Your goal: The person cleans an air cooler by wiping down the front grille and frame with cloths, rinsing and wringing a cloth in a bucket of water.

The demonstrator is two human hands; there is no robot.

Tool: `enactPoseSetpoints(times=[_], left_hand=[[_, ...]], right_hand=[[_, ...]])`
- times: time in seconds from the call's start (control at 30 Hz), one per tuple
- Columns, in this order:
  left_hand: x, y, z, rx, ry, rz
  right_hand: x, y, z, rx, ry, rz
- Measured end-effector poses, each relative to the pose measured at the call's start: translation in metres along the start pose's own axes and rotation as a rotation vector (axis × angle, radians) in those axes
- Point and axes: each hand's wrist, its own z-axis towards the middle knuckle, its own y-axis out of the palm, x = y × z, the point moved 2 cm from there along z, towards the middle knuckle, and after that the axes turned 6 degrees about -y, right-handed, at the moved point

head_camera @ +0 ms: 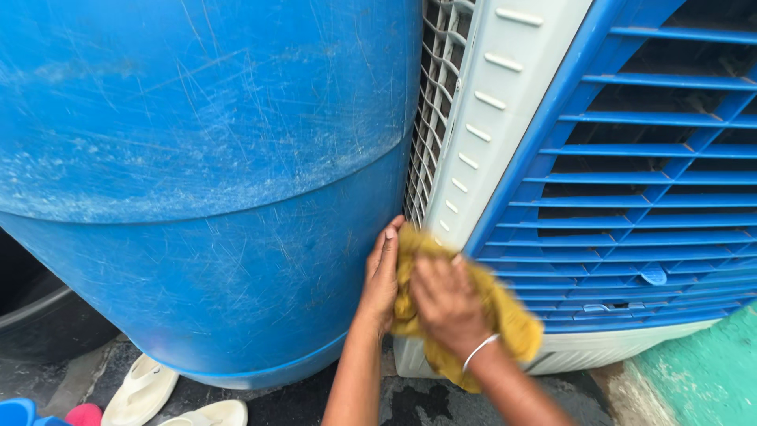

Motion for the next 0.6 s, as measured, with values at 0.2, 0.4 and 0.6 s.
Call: enactPoseSetpoints(times=[0.2,0.4,0.6], left_hand=[[-0.011,-0.006,-0.004,0.089,0.301,0.289],[0.043,0.040,-0.043,0.167,0.315,0.345],[0.089,0.101,-0.093,0.141,1.141,0.775]], right_hand=[[-0.089,0.039,-0.084,-0.210,0.019,0.412],[-0.045,-0.006,-0.064,-0.042,0.318,0.499],[0.050,-0.095,0.032,0.480,0.753,0.424]])
